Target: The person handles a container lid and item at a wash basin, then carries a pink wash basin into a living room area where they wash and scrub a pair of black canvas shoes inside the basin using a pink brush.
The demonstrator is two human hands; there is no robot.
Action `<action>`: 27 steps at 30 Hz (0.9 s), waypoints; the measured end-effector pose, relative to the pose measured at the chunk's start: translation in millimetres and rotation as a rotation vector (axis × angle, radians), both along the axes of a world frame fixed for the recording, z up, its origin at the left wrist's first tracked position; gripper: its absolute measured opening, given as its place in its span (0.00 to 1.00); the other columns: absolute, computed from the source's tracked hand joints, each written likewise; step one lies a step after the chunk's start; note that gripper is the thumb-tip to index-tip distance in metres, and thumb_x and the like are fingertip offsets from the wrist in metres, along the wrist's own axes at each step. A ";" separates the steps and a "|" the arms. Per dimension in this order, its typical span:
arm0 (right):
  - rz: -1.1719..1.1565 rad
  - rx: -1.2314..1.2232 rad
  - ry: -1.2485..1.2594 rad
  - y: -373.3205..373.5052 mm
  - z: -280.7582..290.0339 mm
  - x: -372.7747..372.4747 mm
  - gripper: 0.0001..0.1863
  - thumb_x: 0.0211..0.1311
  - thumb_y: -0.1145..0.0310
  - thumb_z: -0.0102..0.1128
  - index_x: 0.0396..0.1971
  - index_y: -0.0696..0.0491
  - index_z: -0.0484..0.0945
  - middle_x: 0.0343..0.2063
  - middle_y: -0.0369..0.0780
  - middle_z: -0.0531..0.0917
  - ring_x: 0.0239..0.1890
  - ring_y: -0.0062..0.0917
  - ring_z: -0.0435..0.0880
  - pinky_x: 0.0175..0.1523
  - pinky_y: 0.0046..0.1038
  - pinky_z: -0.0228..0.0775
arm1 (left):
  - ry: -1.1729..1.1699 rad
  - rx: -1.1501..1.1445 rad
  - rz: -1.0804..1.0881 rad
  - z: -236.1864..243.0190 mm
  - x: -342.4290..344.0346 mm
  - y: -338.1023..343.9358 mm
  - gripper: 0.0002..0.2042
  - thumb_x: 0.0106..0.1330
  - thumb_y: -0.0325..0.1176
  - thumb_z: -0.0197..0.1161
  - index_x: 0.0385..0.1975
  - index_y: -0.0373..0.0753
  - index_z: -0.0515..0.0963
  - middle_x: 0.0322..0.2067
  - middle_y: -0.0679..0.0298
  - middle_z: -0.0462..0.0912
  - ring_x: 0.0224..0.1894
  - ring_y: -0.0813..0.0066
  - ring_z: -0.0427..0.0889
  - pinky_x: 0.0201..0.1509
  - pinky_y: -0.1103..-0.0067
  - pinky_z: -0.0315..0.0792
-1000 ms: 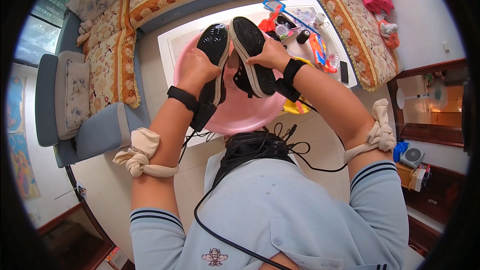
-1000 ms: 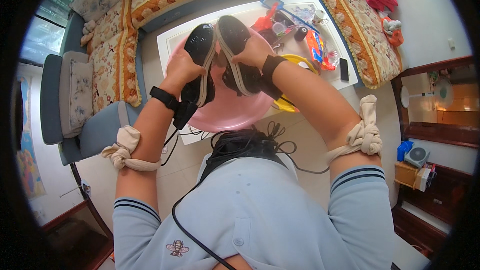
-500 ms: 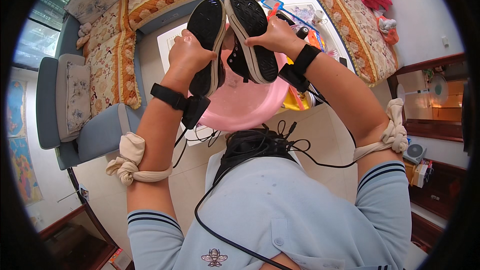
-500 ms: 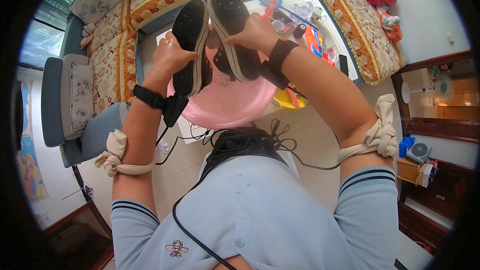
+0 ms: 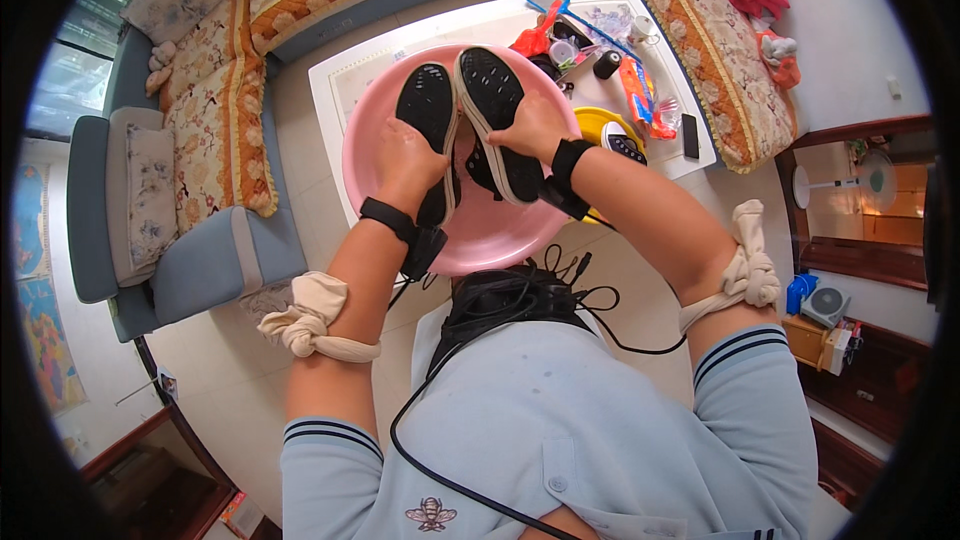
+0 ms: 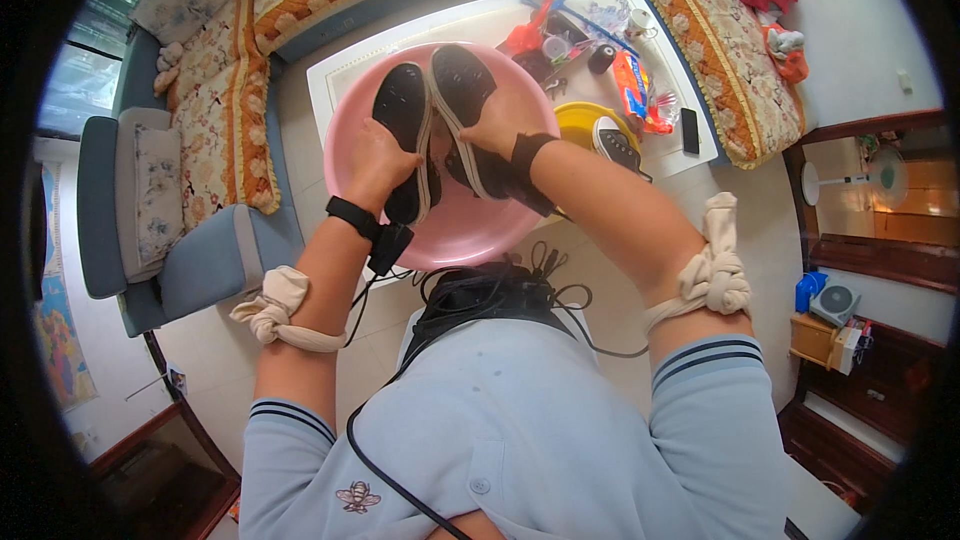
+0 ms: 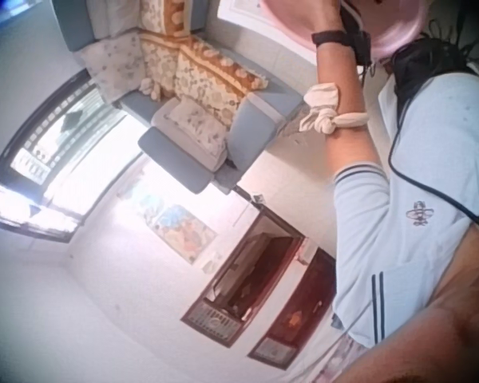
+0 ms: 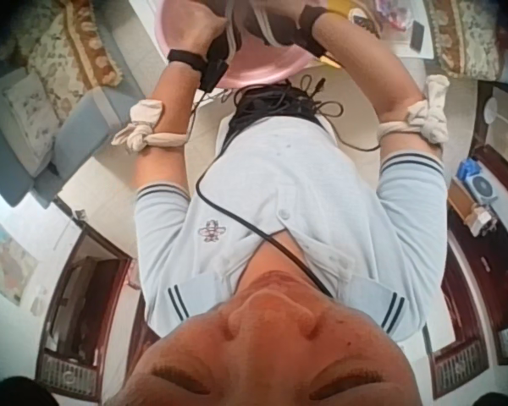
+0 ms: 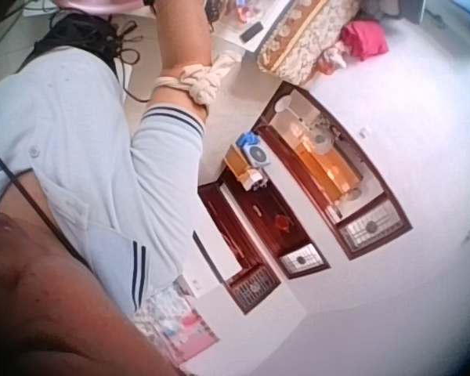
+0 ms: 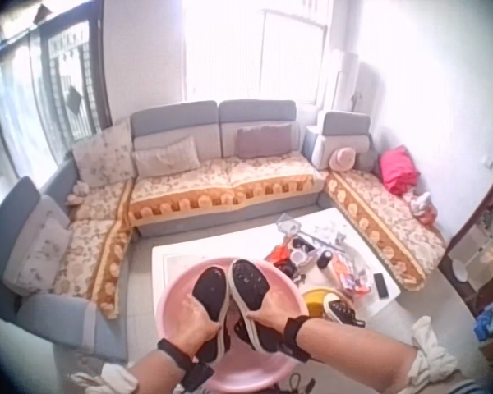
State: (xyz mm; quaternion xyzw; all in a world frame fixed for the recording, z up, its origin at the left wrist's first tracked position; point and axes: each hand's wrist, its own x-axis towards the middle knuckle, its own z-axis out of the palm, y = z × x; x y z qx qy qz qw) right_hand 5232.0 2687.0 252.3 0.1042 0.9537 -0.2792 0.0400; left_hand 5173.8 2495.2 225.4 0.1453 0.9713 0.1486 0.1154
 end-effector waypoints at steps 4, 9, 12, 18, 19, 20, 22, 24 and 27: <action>-0.232 0.172 -0.188 -14.3 -42.7 6.1 0.32 0.38 0.54 0.72 0.39 0.65 0.76 0.37 0.51 0.80 0.41 0.38 0.80 0.49 0.32 0.71 | -0.107 -0.081 0.110 -21.2 16.1 9.5 0.46 0.43 0.39 0.71 0.57 0.18 0.52 0.48 0.40 0.68 0.46 0.52 0.77 0.49 0.73 0.74; -0.201 -0.033 -0.463 -17.3 -56.2 -3.4 0.42 0.37 0.51 0.73 0.43 0.72 0.70 0.42 0.56 0.76 0.45 0.42 0.78 0.51 0.33 0.71 | -0.192 -0.082 0.156 -49.7 15.9 16.5 0.47 0.43 0.39 0.72 0.56 0.18 0.51 0.48 0.39 0.67 0.46 0.50 0.77 0.47 0.72 0.75; -0.184 -0.024 -0.472 -21.8 -79.2 -6.8 0.47 0.40 0.49 0.71 0.48 0.76 0.63 0.47 0.59 0.72 0.50 0.44 0.75 0.53 0.33 0.69 | -0.187 -0.089 0.150 -71.9 9.3 16.8 0.45 0.43 0.39 0.73 0.54 0.17 0.52 0.48 0.37 0.67 0.47 0.48 0.77 0.48 0.71 0.75; -0.200 0.013 -0.488 -31.3 -88.6 -10.9 0.48 0.40 0.49 0.71 0.48 0.77 0.62 0.47 0.61 0.71 0.52 0.48 0.72 0.54 0.34 0.68 | -0.204 -0.182 0.107 -93.5 -3.3 20.2 0.42 0.45 0.36 0.69 0.53 0.14 0.52 0.47 0.37 0.66 0.45 0.50 0.77 0.47 0.73 0.75; -0.196 0.010 -0.490 -32.0 -96.3 -12.2 0.48 0.40 0.49 0.71 0.48 0.77 0.62 0.47 0.61 0.71 0.52 0.48 0.72 0.54 0.34 0.68 | -0.174 -0.220 0.087 -102.6 -4.8 17.8 0.43 0.45 0.36 0.69 0.53 0.13 0.51 0.47 0.37 0.66 0.45 0.50 0.78 0.46 0.74 0.76; -0.205 0.045 -0.477 -27.3 -105.6 -11.6 0.50 0.39 0.48 0.72 0.47 0.78 0.60 0.45 0.61 0.72 0.50 0.48 0.74 0.53 0.34 0.69 | -0.179 -0.220 0.074 -98.5 -4.4 24.5 0.43 0.45 0.36 0.69 0.53 0.13 0.51 0.47 0.37 0.66 0.45 0.50 0.78 0.46 0.74 0.76; -0.229 0.080 -0.470 -14.6 -123.1 -7.4 0.52 0.38 0.47 0.73 0.47 0.78 0.58 0.43 0.62 0.73 0.47 0.48 0.76 0.53 0.34 0.70 | -0.255 -0.235 0.042 -90.1 -2.3 38.6 0.41 0.47 0.35 0.66 0.54 0.12 0.51 0.48 0.35 0.67 0.45 0.49 0.77 0.47 0.75 0.74; -0.114 0.085 -0.527 -27.9 -114.1 -15.3 0.51 0.39 0.47 0.72 0.47 0.79 0.59 0.43 0.61 0.73 0.47 0.48 0.76 0.53 0.35 0.70 | -0.196 -0.329 0.001 -123.7 -6.8 20.1 0.40 0.48 0.35 0.64 0.54 0.11 0.52 0.48 0.34 0.68 0.45 0.49 0.77 0.48 0.75 0.73; -0.116 0.117 -0.521 -23.9 -121.1 -14.0 0.48 0.40 0.48 0.71 0.46 0.77 0.63 0.43 0.60 0.74 0.48 0.47 0.76 0.53 0.34 0.70 | -0.177 -0.441 -0.113 -141.3 -12.1 22.7 0.35 0.50 0.36 0.60 0.52 0.12 0.58 0.48 0.33 0.69 0.46 0.47 0.75 0.50 0.74 0.70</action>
